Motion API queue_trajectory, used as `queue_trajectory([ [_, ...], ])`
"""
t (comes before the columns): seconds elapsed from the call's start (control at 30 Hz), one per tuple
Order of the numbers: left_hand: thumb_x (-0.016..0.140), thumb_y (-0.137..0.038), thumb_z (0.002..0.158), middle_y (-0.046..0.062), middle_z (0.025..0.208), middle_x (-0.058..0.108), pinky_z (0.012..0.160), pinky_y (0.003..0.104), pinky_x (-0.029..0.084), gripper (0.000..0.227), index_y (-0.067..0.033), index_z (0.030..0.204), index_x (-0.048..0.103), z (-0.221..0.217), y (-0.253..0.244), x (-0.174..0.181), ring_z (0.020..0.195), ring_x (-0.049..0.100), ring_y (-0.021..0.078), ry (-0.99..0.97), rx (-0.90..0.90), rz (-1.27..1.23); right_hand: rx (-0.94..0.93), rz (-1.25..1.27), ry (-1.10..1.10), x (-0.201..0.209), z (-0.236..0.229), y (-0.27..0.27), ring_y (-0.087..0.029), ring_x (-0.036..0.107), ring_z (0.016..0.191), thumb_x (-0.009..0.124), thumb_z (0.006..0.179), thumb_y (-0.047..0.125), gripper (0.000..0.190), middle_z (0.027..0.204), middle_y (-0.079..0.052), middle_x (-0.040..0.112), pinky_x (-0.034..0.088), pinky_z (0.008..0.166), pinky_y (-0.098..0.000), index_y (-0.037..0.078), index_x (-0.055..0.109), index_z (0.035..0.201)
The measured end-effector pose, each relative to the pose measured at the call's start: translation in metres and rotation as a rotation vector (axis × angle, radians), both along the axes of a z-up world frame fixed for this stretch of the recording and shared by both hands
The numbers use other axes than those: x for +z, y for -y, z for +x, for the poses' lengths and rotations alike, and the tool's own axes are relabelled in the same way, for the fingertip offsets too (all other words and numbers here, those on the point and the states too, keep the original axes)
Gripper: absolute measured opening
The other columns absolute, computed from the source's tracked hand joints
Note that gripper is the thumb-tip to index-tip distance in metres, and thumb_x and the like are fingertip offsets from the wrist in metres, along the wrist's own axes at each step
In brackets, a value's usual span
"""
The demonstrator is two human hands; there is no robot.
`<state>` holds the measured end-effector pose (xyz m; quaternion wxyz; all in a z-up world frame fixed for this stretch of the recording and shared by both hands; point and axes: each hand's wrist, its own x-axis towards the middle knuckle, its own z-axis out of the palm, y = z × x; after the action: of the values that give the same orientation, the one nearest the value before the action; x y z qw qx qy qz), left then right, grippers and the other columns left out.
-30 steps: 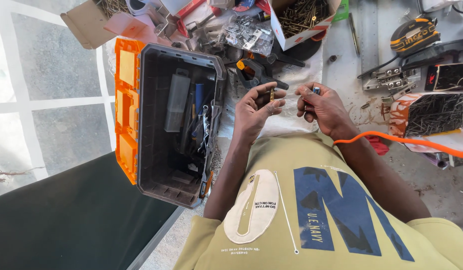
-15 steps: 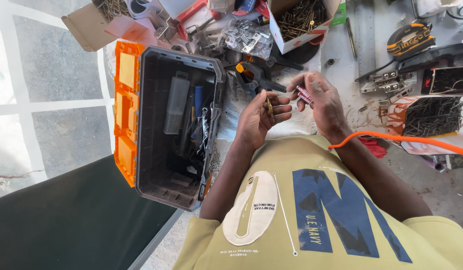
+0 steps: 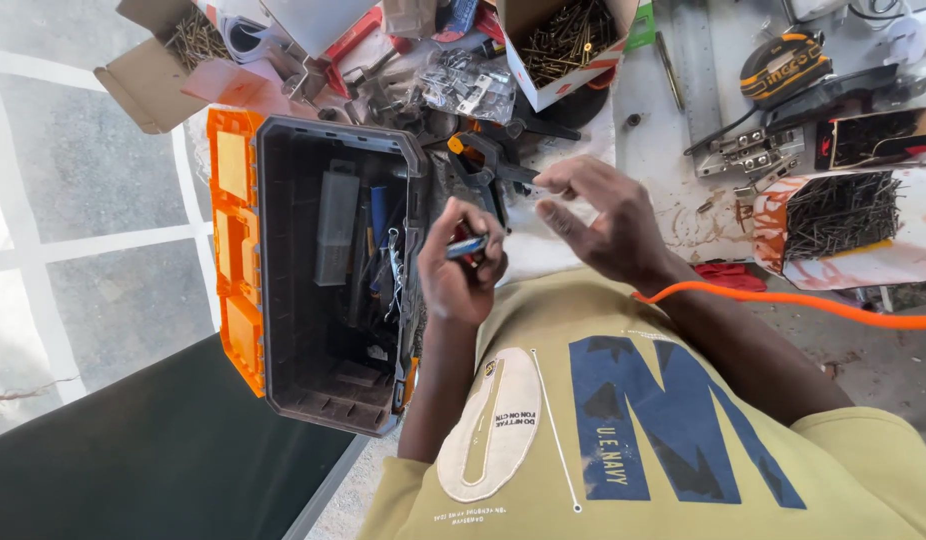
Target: The person sorts through various hardware items on a cluttered workbench, picking up and inspecting a wrench, a small orange tool, a screwdriver, a package of drill bits, and a roll of tape. They place these items into an orange toolbox and then close the lid.
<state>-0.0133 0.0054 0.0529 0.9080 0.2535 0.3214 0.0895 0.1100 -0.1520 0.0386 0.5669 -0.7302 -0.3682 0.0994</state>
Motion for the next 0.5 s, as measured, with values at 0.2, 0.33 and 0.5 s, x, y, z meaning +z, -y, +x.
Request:
queue_trajectory([
  [0.2,0.051,-0.038,0.100,0.021,0.051,0.045,0.028,0.021,0.025,0.043,-0.0034,0.075,0.050,-0.075,-0.061,0.046,0.029,0.033,0.0155,-0.035,0.092,0.553,-0.167,-0.376,-0.116,-0.053,0.036,0.045,-0.028,0.074,0.086,0.077,0.104,0.025,0.018,0.095,-0.013,0.073,0.059,0.076,-0.0376,0.008,0.075,0.112],
  [0.33,0.062,-0.040,0.106,0.009,0.053,0.058,0.039,0.022,0.034,0.045,-0.0135,0.069,0.062,-0.094,-0.090,0.077,0.038,0.046,0.0143,-0.778,-0.092,1.288,-0.291,-0.573,0.175,-0.081,0.057,0.067,-0.031,0.074,0.080,0.080,0.103,0.020,0.019,0.091,-0.012,0.074,0.058,0.074,-0.0440,0.004,0.076,0.113],
  [0.5,0.045,-0.056,0.104,0.012,0.090,0.071,0.079,0.052,0.047,0.051,-0.0103,0.097,0.067,-0.116,-0.122,0.026,0.090,0.065,0.0353,-1.370,-0.658,1.416,-0.387,-0.934,0.061,-0.083,0.102,0.053,-0.031,0.068,0.086,0.077,0.104,0.025,0.032,0.105,-0.020,0.072,0.055,0.072,-0.0441,0.002,0.066,0.124],
])
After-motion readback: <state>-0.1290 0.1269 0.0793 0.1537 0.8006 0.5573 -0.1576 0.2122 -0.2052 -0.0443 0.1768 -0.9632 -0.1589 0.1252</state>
